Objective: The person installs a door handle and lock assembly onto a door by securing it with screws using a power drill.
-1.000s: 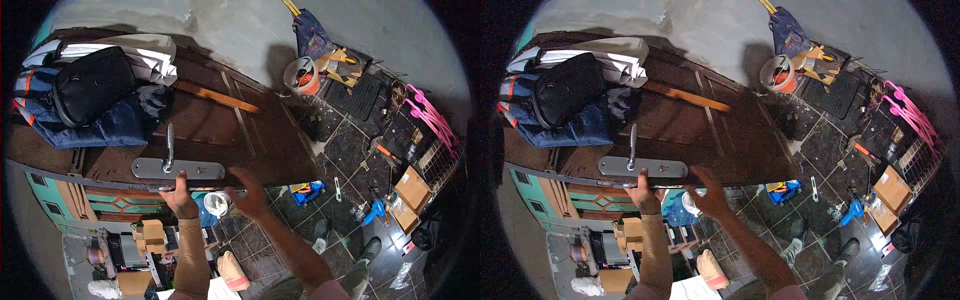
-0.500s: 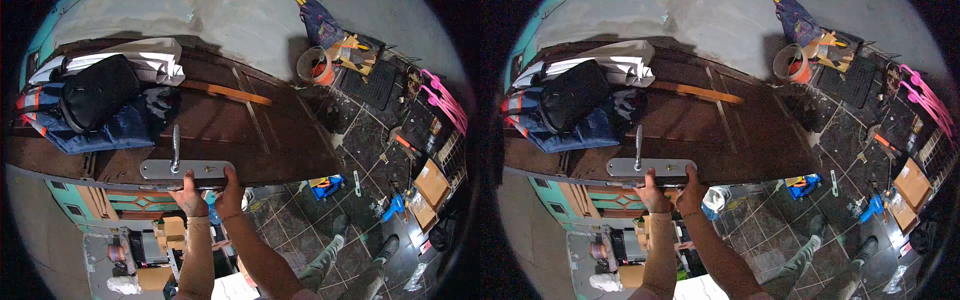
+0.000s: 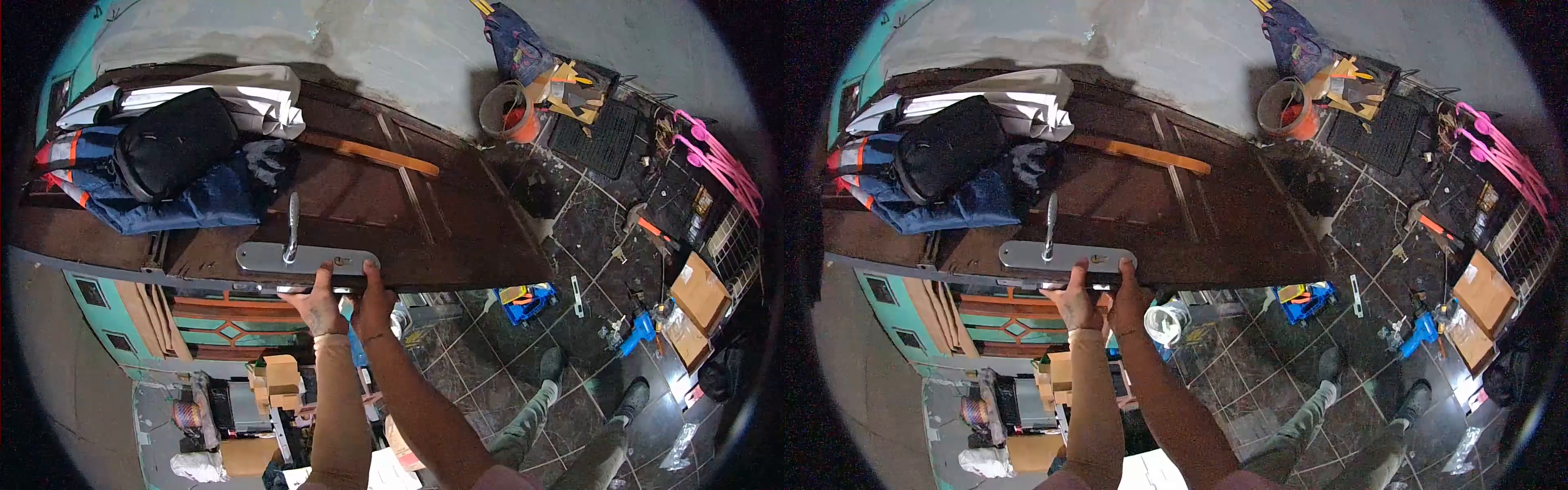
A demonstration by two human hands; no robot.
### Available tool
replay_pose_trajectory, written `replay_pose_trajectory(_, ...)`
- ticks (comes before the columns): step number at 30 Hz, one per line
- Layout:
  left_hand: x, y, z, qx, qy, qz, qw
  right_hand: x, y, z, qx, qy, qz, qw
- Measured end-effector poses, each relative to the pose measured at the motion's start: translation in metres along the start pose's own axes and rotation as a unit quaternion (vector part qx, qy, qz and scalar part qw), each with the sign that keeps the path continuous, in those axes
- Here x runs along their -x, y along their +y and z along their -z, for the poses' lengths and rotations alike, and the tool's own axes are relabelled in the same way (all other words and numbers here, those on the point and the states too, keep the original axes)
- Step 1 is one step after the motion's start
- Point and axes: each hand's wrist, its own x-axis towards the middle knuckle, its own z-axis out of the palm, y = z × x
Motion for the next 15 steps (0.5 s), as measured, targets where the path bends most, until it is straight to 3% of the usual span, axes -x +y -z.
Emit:
replay_pose_trajectory(2, -0.002, 0.0, -0.003, 0.006, -0.016, -0.025, 1.0, 0.002, -0.006, -0.005, 0.008, -0.005, -0.009, 1.0)
replay_pose_trajectory(7, -0.005, -0.009, -0.009, -0.003, 0.042, -0.067, 0.997, 0.009, -0.008, -0.01, 0.034, 0.009, 0.011, 0.999)
replay_pose_trajectory(13, -0.005, -0.015, -0.007, -0.022, 0.03, -0.1, 0.994, -0.02, 0.01, 0.004, 0.147, 0.082, 0.013, 0.986)
replay_pose_trajectory(15, -0.004, -0.012, -0.005, -0.072, 0.028, -0.098, 0.992, -0.015, 0.005, 0.007, 0.106, 0.036, -0.017, 0.994)
